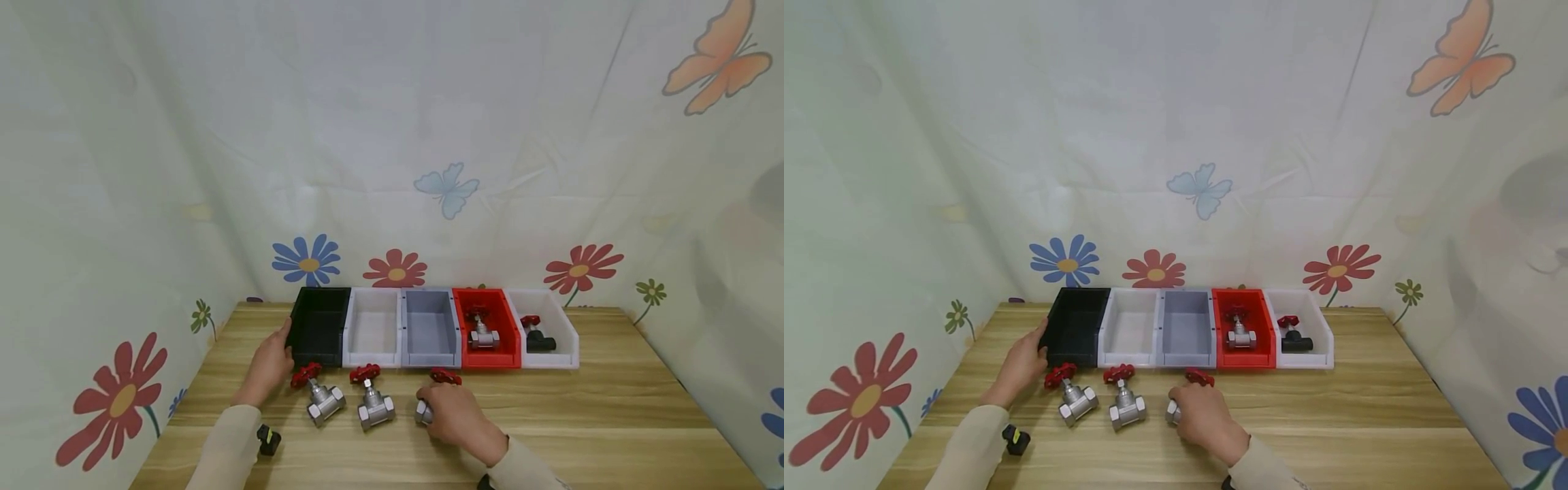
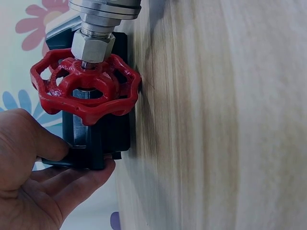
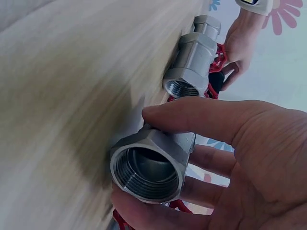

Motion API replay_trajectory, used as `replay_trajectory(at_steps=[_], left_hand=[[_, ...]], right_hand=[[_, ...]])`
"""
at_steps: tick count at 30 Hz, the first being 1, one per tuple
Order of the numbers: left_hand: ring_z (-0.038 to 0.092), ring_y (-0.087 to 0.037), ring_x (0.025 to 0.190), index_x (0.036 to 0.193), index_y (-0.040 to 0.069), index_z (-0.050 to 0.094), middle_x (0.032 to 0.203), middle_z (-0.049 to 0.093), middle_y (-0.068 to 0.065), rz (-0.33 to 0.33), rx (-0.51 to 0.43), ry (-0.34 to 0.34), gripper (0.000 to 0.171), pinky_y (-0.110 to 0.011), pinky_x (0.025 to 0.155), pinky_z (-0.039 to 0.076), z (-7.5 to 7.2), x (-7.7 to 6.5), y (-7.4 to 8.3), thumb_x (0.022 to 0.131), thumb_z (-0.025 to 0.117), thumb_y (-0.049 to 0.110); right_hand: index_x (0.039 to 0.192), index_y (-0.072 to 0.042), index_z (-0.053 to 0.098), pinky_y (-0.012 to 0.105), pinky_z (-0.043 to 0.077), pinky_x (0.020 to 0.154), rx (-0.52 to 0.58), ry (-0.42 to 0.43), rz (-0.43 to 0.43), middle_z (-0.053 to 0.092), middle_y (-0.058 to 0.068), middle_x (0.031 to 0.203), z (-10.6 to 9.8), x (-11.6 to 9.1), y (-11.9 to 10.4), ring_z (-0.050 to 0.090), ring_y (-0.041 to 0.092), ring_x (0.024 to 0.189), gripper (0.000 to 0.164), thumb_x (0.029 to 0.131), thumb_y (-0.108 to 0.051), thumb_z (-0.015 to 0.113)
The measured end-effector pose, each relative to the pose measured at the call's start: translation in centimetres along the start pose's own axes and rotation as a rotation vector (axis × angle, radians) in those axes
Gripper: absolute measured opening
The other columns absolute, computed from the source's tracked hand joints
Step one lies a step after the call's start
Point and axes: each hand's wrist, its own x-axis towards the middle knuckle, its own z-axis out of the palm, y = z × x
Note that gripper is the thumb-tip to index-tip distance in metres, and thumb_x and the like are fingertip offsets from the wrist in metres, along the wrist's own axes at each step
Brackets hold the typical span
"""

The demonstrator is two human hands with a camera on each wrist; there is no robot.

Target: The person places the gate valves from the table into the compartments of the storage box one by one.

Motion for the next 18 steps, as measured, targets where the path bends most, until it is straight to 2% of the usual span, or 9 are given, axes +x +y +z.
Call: replay_trajectory(at_steps=[8, 14, 18], left_hand=[[0.056, -0.051, 0.116, 0.150, -0.009, 0.028, 0.133, 0.052, -0.038, -0.002, 0.008, 0.006, 0.063, -0.059, 0.097, 0.046, 0.1, 0.1, 0.0, 0.091, 0.052, -0.002], [0.056, -0.051, 0.116, 0.149, -0.009, 0.029, 0.133, 0.052, -0.038, -0.007, 0.010, 0.003, 0.063, -0.059, 0.098, 0.046, 0.1, 0.1, 0.1, 0.091, 0.053, -0.002], [0.056, -0.050, 0.116, 0.150, -0.009, 0.028, 0.133, 0.052, -0.038, -0.011, 0.014, 0.001, 0.063, -0.059, 0.098, 0.046, 0.2, 0.0, 0.1, 0.092, 0.053, -0.002]], right_hand=[[0.105, -0.013, 0.072, 0.034, 0.051, 0.067, 0.060, -0.033, -0.007, 0.070, -0.001, 0.094, -1.6, -0.3, -0.3, 0.063, 0.015, 0.080, 0.038, 0.070, -0.018, 0.085], [0.107, -0.014, 0.073, 0.034, 0.053, 0.071, 0.038, -0.019, -0.069, 0.071, 0.000, 0.100, -2.3, -0.3, -0.2, 0.065, 0.017, 0.084, 0.041, 0.067, -0.010, 0.082], [0.110, -0.014, 0.073, 0.035, 0.054, 0.076, 0.069, -0.043, -0.079, 0.071, -0.001, 0.103, -2.8, -0.1, -0.1, 0.064, 0.015, 0.088, 0.043, 0.068, -0.007, 0.082]])
